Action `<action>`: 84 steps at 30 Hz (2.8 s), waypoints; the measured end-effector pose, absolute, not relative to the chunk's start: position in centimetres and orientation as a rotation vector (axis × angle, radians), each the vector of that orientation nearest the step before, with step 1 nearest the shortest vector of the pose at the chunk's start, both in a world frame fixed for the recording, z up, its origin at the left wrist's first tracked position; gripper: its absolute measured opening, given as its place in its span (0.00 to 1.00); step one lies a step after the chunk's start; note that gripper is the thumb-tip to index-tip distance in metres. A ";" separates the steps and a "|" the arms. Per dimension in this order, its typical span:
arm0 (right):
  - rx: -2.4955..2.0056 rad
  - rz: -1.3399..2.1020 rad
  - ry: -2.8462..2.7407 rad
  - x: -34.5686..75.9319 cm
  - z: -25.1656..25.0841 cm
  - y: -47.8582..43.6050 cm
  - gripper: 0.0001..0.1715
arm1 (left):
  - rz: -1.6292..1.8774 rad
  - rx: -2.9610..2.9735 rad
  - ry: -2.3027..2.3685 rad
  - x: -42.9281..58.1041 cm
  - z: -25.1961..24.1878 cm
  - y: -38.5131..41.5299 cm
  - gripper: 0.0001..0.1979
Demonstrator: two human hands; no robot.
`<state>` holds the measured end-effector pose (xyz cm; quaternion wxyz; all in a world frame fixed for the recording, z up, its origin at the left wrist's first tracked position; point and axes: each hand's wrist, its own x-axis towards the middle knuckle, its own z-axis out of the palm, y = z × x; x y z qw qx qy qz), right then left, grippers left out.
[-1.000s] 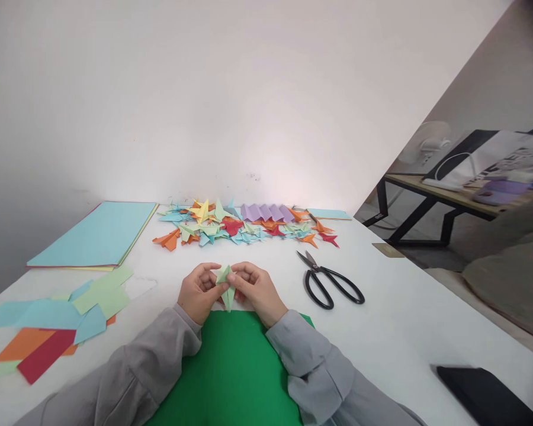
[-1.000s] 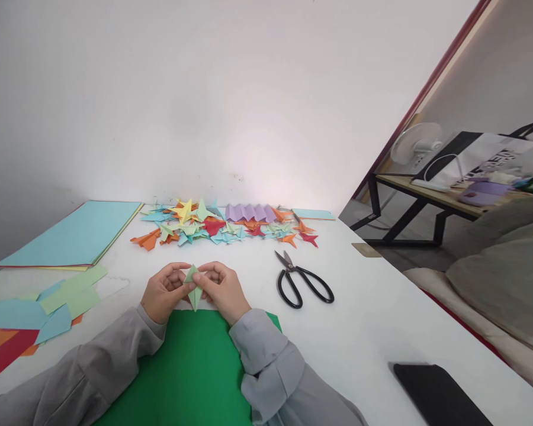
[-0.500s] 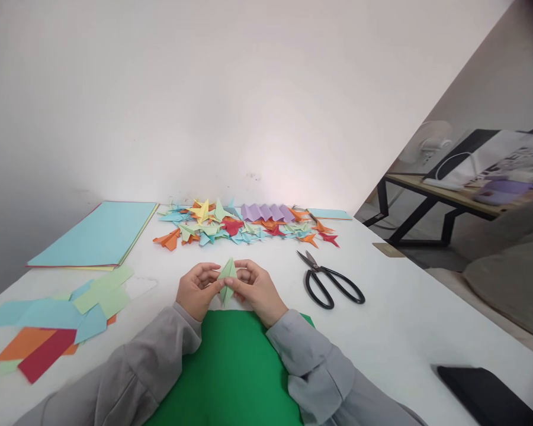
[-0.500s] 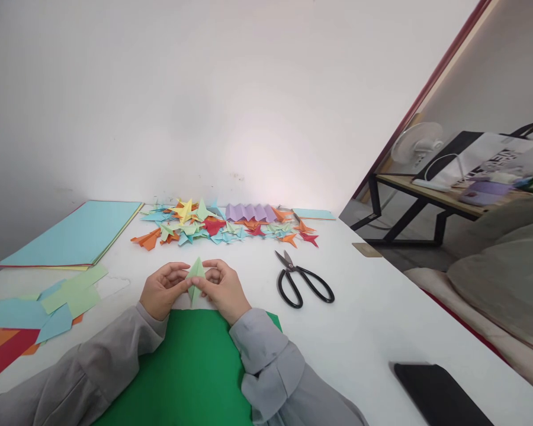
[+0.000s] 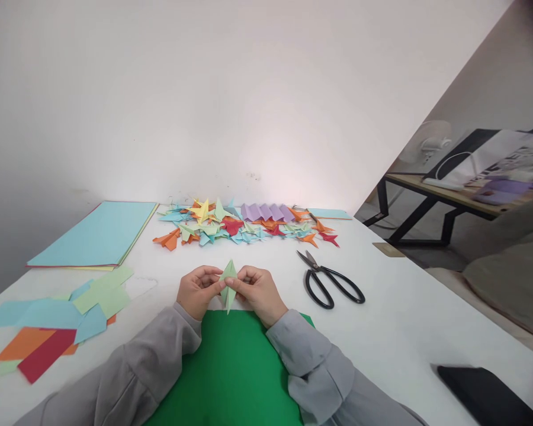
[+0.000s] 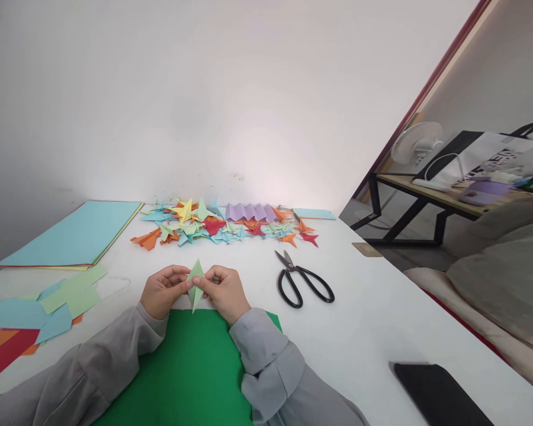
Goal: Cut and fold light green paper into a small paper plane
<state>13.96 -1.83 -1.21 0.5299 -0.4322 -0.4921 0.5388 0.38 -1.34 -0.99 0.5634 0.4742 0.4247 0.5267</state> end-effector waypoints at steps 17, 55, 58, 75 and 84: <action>-1.058 1.294 -1.255 14.1 -1.0 -1.8 0.20 | 1.183 1.154 0.985 0.4 -1.0 -1.5 0.15; -0.988 1.427 -1.291 14.2 -1.4 -1.7 0.22 | 1.013 1.238 0.979 0.6 -0.2 -1.8 0.13; -0.982 1.394 -1.284 14.2 -1.3 -1.8 0.19 | 1.030 1.225 0.957 0.6 -0.5 -1.7 0.16; -0.959 1.269 -1.297 14.1 -1.2 -2.0 0.16 | 0.875 1.402 1.043 0.8 0.0 -2.4 0.24; -1.015 1.141 -1.246 14.1 -0.8 -1.9 0.17 | 0.840 1.450 1.025 0.9 0.0 -2.7 0.19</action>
